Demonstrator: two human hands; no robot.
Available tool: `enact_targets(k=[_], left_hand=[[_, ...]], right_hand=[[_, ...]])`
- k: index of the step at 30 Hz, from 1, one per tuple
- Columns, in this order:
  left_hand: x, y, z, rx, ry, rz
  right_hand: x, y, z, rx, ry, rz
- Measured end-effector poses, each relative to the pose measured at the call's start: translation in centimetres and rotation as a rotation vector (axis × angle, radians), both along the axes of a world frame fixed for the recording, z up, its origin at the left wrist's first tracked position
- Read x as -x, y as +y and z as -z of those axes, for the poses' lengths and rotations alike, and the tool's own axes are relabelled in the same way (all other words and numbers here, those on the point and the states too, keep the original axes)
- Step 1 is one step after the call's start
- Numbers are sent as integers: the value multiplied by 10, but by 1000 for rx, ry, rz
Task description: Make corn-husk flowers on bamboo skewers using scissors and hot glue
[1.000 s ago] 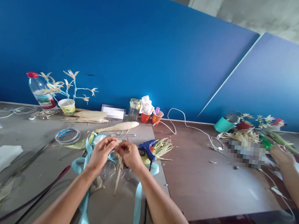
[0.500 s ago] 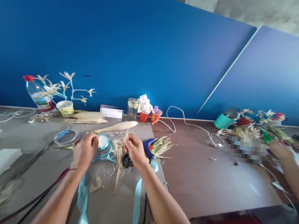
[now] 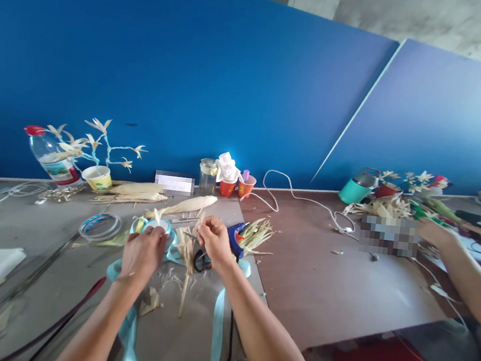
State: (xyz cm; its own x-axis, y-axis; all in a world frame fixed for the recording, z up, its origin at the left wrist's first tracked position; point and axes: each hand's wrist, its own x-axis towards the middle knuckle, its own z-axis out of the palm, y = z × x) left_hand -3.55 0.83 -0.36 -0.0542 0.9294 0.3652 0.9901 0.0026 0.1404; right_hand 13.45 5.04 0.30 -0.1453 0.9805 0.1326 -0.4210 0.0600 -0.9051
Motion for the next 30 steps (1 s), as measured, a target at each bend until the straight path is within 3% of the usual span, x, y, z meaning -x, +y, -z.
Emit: enact_targets(k=[3, 5, 8, 11, 18, 30], left_hand=[[0, 1, 2, -280, -289, 77], [-4, 2, 2, -356, -601, 102], [-13, 3, -1, -299, -1119, 138], [-19, 4, -6, -207, -1368, 174], [-21, 3, 0, -124, -1462, 202], [-31, -7, -12, 24, -1145, 329]], right_hand=[[-1, 2, -1, 21, 84, 2], [-2, 2, -3, 38, 157, -26], [-3, 0, -6, 50, 258, -93], [-4, -2, -9, 60, 294, -147], [-4, -2, -11, 63, 307, -198], [-4, -7, -13, -37, 93, -132]])
